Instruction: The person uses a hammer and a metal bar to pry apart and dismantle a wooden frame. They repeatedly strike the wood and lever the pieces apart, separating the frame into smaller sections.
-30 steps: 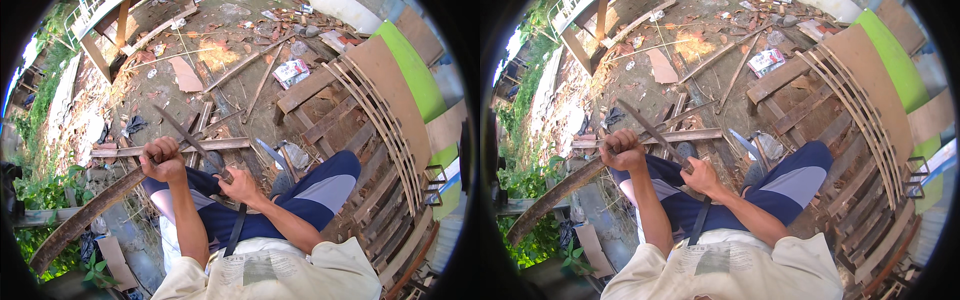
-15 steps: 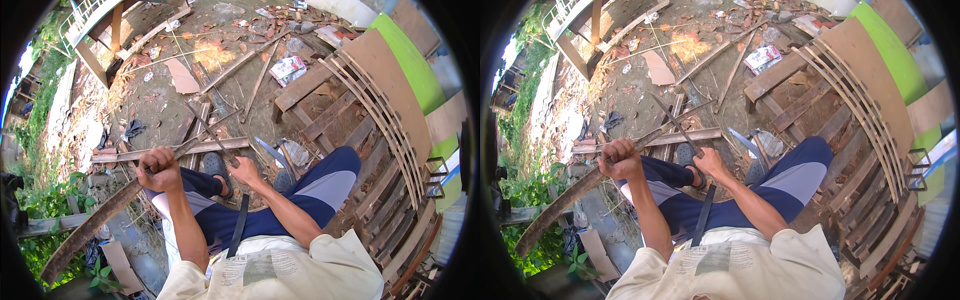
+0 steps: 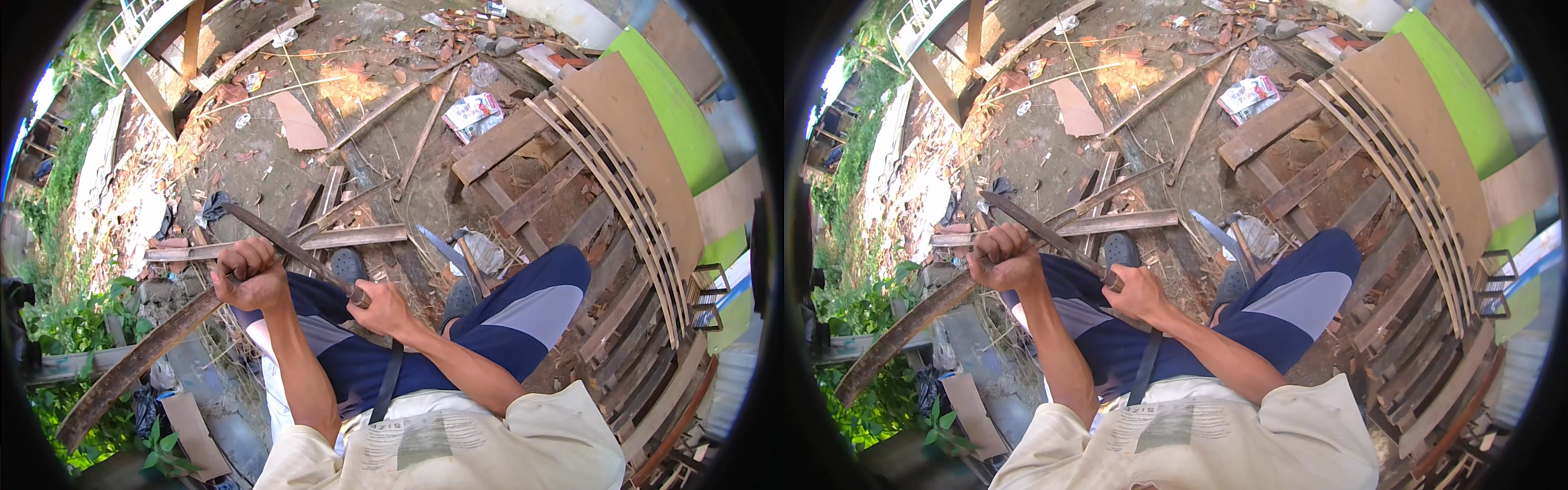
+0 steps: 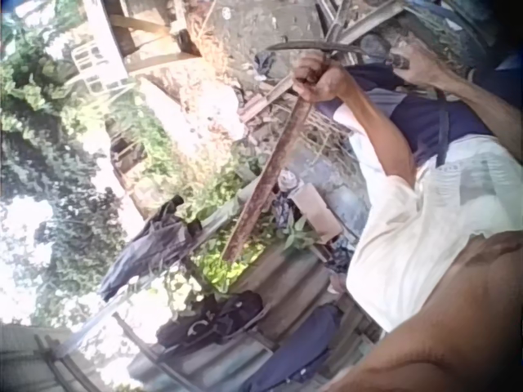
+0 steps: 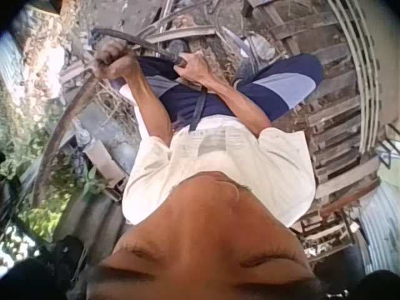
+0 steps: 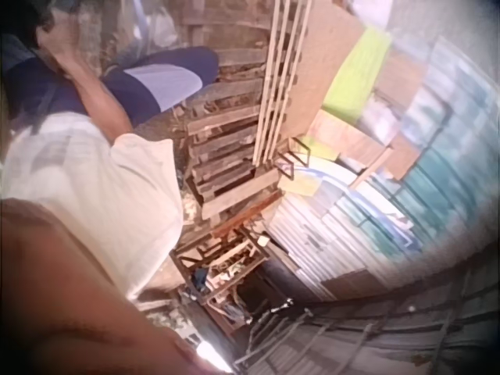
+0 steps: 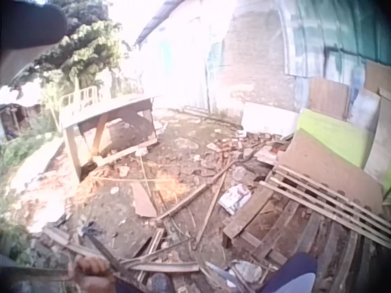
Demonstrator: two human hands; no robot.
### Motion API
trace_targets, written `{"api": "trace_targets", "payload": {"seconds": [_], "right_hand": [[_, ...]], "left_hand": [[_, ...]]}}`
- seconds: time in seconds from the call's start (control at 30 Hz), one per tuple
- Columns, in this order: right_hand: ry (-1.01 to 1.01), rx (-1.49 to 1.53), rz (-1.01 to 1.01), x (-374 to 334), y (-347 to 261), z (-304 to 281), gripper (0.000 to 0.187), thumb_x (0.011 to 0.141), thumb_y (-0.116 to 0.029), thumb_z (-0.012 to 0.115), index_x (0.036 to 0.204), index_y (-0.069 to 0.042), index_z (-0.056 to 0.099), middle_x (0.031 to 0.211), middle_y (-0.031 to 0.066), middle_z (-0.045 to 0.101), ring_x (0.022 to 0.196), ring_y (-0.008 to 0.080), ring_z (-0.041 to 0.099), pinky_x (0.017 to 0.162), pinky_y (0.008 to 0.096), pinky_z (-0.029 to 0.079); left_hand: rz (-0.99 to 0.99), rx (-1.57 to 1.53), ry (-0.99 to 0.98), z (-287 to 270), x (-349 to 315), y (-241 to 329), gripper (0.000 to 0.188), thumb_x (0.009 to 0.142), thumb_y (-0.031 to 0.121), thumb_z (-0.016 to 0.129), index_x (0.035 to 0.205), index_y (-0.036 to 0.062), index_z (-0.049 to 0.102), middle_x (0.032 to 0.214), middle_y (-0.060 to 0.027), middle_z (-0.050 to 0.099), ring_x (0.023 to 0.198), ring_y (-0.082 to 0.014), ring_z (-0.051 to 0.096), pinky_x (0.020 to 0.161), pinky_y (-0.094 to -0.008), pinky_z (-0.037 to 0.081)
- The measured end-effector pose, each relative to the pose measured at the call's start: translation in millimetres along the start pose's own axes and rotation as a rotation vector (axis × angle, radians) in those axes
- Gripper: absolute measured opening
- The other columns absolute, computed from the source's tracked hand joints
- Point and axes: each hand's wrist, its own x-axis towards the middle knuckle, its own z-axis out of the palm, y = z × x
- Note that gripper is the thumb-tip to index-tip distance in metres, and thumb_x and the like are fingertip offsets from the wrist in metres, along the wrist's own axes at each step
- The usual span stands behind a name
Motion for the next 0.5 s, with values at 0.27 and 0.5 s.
{"api": "trace_targets", "payload": {"seconds": [0.27,0.5], "right_hand": [[-0.004,0.003,0.115,-3,-12,12,0.022,0.078,-0.021,0.068,0.082,0.001,0.063,0.067,0.0211,0.064,0.063,0.0409,0.063,0.061,0.0449,0.049],[-0.06,-0.025,0.207,-5,-8,7,0.025,0.079,-0.025,0.068,0.085,-0.001,0.065,0.067,0.0209,0.063,0.068,0.0392,0.065,0.065,0.0461,0.051]], "left_hand": [[0.035,0.061,0.061,-7,6,2,0.049,0.095,0.049,0.04,0.064,0.0151,0.024,0.052,0.0022,0.019,0.046,-0.0106,0.016,0.045,-0.0292,0.015],[0.041,0.055,0.07,-6,5,4,0.049,0.096,0.048,0.04,0.063,0.0145,0.023,0.052,0.0017,0.02,0.046,-0.0106,0.015,0.045,-0.0287,0.015]]}}
